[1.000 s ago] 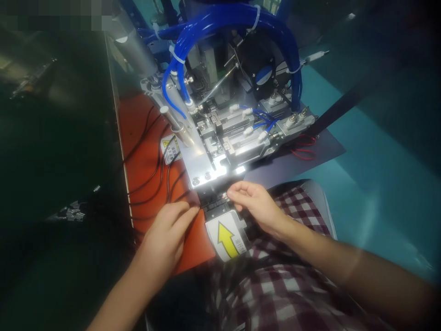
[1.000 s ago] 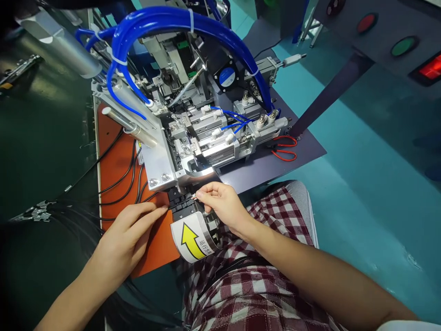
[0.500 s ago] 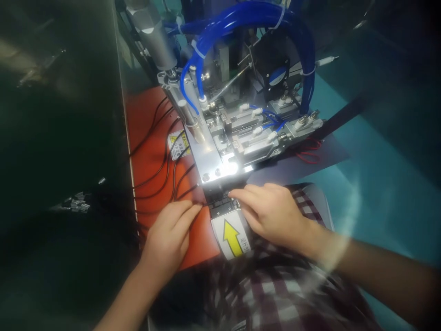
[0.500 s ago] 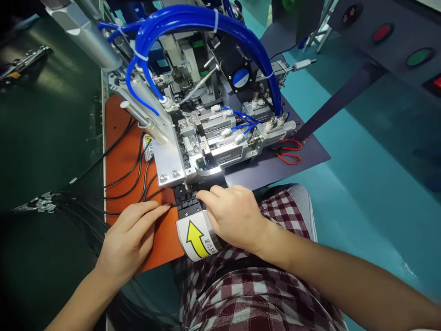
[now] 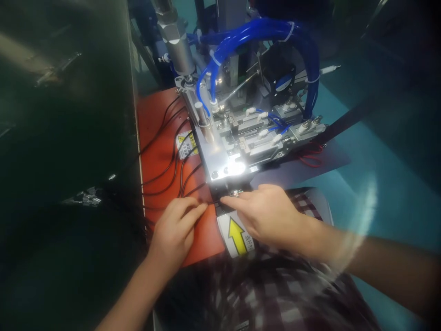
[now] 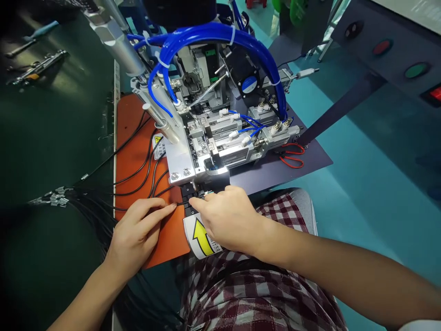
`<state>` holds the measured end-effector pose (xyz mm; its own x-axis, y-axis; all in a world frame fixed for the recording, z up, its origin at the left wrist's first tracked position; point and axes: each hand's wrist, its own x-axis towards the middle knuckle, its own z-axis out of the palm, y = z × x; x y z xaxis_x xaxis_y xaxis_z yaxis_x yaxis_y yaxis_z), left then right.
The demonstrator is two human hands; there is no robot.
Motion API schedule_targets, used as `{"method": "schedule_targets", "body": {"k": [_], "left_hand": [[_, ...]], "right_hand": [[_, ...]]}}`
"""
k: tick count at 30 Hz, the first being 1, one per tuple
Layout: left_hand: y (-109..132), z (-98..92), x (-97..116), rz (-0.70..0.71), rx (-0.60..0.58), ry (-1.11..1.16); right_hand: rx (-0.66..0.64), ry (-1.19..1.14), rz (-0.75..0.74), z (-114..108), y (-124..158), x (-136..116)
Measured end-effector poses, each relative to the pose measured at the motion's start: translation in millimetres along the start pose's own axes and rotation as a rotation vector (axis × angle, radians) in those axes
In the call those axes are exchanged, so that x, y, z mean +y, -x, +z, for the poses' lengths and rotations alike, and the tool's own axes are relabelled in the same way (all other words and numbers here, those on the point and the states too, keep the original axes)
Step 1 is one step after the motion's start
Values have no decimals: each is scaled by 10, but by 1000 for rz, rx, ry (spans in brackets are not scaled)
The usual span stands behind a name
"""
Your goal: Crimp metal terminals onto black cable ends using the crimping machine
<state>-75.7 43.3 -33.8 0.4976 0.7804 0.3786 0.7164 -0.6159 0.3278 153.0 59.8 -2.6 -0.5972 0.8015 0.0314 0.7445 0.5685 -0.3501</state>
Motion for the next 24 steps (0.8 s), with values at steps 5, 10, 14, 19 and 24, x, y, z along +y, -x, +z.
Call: {"method": "schedule_targets", "body": {"k": [5,10,14,19,24], "left_hand": [[1,0,-8,2,2,33],[-6,-4,-8,7,-14,26],[0,-3,-23,17,-19,27],[13,-13,-38,37,-39,-1],[15,2,-43,24,-49,-11]], "right_hand": [[-22,-95,25,-37,-29,37],[200,-806,489,128,94,256],[149,-1336,709,348,85,316],[172,-1559,767,403,-25,244],[215,-1406,757,374,-65,204]]}}
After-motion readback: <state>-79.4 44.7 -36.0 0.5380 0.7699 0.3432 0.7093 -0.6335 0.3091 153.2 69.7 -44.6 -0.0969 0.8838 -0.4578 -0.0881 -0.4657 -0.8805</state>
